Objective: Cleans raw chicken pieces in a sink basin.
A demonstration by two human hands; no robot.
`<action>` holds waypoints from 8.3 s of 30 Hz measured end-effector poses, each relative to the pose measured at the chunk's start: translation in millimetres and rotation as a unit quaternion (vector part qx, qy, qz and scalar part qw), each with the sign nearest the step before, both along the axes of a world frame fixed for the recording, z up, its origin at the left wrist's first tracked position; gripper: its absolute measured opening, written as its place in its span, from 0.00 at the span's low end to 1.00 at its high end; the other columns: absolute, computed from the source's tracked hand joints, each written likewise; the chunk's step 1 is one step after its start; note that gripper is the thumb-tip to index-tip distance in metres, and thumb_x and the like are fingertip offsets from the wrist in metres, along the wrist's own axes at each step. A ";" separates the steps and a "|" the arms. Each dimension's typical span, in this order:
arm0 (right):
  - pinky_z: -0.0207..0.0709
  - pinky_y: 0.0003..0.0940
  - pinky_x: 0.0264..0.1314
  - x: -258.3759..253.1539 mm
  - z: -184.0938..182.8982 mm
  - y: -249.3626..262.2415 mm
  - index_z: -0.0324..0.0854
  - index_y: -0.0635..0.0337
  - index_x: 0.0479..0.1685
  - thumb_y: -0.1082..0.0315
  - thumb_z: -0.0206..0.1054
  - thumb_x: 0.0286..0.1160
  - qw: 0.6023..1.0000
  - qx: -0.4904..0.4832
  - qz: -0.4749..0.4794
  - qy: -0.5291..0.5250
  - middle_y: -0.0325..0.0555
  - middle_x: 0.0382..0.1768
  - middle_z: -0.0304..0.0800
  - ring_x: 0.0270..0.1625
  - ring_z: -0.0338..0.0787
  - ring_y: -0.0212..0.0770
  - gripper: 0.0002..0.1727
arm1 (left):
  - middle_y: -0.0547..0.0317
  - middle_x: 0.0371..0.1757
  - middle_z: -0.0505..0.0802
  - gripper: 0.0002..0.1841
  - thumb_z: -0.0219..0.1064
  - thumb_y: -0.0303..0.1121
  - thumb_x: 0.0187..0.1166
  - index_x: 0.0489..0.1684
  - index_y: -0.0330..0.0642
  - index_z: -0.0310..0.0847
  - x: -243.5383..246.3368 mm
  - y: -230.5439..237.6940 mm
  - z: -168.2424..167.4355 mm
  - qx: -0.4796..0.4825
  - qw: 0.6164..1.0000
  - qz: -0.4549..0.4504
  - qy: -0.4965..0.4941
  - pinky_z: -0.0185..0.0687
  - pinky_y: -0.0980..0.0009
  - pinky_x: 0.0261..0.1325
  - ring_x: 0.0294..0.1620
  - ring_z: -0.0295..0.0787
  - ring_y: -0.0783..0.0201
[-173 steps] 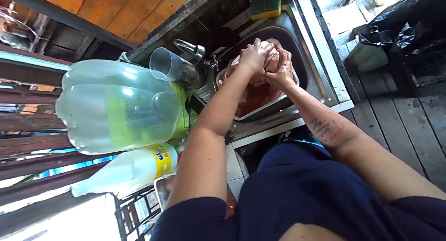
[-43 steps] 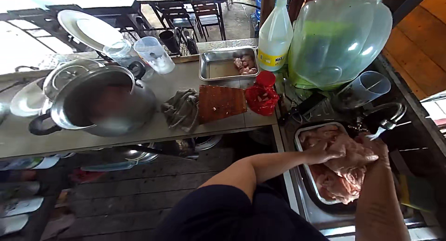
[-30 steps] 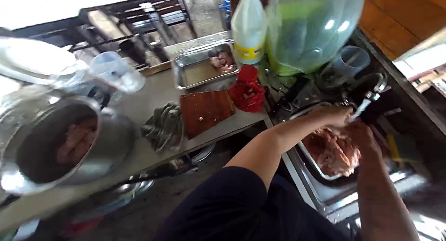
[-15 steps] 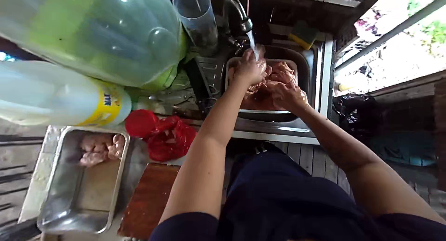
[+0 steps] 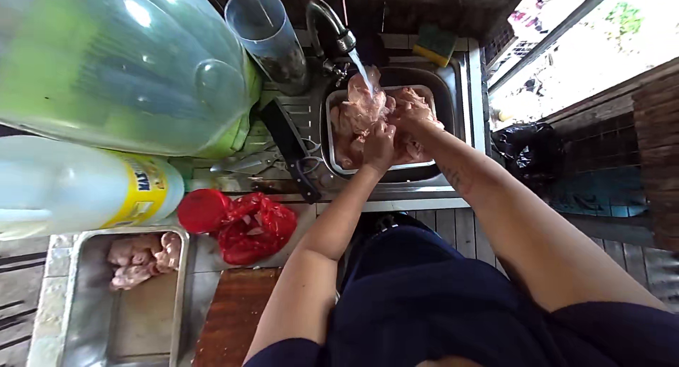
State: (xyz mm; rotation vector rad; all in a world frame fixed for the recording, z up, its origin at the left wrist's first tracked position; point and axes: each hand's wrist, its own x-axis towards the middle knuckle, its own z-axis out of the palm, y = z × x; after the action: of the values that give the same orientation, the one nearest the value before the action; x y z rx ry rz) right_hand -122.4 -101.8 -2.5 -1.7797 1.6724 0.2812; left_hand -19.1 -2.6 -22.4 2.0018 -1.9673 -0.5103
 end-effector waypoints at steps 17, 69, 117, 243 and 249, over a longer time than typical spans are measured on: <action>0.76 0.70 0.69 -73.8 -10.1 82.2 0.48 0.65 0.92 0.46 0.80 0.63 0.958 -0.169 -0.158 -0.172 0.74 0.74 0.77 0.70 0.84 0.72 0.60 | 0.51 0.52 0.90 0.17 0.70 0.36 0.81 0.61 0.37 0.82 -24.7 -36.5 -19.9 0.226 0.740 0.302 0.558 0.80 0.59 0.60 0.53 0.84 0.61; 0.82 0.66 0.58 -19.9 -33.4 12.0 0.86 0.44 0.68 0.55 0.61 0.85 0.979 -0.199 -0.025 -0.028 0.62 0.81 0.72 0.65 0.87 0.65 0.18 | 0.23 0.78 0.74 0.40 0.71 0.51 0.70 0.79 0.32 0.72 -40.1 -26.8 34.0 0.277 0.959 0.009 -0.066 0.81 0.37 0.65 0.73 0.79 0.31; 0.72 0.60 0.77 -46.8 -26.1 -7.0 0.85 0.65 0.64 0.53 0.62 0.86 0.965 -0.110 -0.076 -0.226 0.64 0.67 0.85 0.72 0.83 0.59 0.24 | 0.33 0.83 0.75 0.62 0.89 0.33 0.49 0.92 0.30 0.51 45.1 -0.1 -23.8 0.055 0.967 -0.040 0.247 0.65 0.51 0.87 0.84 0.73 0.43; 0.74 0.72 0.68 10.4 -33.0 -11.3 0.75 0.37 0.83 0.39 0.43 0.90 0.974 -0.170 -0.134 0.071 0.55 0.66 0.91 0.72 0.87 0.62 0.31 | 0.26 0.68 0.82 0.21 0.51 0.22 0.88 0.77 0.23 0.66 -39.8 -14.2 16.0 0.162 0.977 0.050 -0.131 0.77 0.41 0.61 0.66 0.83 0.34; 0.76 0.72 0.65 8.3 -42.4 -11.8 0.77 0.34 0.81 0.41 0.46 0.89 0.972 -0.184 -0.136 0.060 0.52 0.69 0.90 0.72 0.87 0.61 0.28 | 0.27 0.67 0.82 0.21 0.51 0.21 0.87 0.77 0.24 0.67 -39.5 -9.6 12.3 0.159 0.974 0.033 -0.156 0.79 0.42 0.58 0.64 0.84 0.33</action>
State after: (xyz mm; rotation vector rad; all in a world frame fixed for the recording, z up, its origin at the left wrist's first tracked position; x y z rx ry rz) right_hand -114.1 -113.7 -44.9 -1.7868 2.1393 -0.0489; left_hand -58.6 -12.2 -10.1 2.4672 -2.0941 -0.5526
